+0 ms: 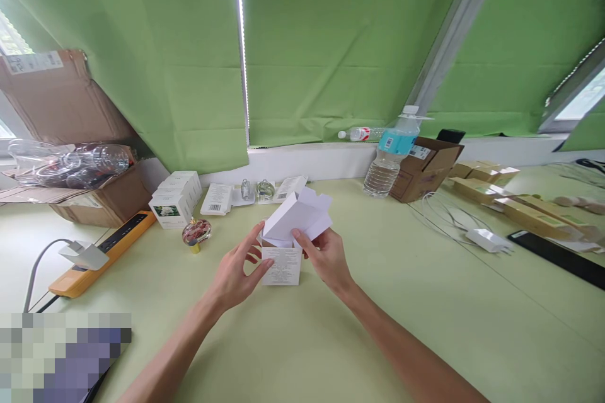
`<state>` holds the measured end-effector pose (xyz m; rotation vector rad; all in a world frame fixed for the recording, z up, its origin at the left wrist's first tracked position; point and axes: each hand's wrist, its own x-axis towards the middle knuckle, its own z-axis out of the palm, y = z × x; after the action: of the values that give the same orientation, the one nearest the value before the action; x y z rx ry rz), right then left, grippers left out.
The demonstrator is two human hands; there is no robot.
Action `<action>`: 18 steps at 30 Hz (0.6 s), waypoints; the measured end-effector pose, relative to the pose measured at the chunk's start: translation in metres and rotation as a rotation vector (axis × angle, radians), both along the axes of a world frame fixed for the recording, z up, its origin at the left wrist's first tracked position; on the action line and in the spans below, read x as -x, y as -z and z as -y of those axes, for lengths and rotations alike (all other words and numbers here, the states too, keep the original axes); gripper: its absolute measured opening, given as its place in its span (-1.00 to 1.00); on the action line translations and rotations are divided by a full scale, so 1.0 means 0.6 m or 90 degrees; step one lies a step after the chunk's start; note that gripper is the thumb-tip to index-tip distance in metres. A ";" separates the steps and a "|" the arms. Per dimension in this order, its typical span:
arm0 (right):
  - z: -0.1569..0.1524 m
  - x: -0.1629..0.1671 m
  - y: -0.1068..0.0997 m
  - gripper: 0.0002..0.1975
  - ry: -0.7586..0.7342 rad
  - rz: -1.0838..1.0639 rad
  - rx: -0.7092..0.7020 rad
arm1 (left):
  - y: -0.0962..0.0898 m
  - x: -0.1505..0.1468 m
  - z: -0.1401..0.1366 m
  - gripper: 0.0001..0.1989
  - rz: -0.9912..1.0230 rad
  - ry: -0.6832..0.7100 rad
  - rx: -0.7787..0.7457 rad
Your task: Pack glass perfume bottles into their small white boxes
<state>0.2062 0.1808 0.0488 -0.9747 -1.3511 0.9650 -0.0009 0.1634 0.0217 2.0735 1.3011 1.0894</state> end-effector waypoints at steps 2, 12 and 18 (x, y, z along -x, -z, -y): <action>0.001 0.000 0.000 -0.68 -0.002 0.003 0.001 | 0.001 -0.001 0.000 -0.31 0.001 -0.003 -0.002; 0.002 -0.001 -0.003 -0.67 -0.005 0.025 -0.004 | -0.002 -0.001 0.001 -0.32 -0.001 -0.001 0.000; 0.004 0.001 -0.005 -0.66 -0.003 0.020 -0.007 | -0.001 -0.001 0.000 -0.31 -0.001 0.000 0.010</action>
<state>0.2057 0.1785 0.0515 -0.9814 -1.3839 0.9487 -0.0003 0.1635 0.0226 2.0631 1.3072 1.0733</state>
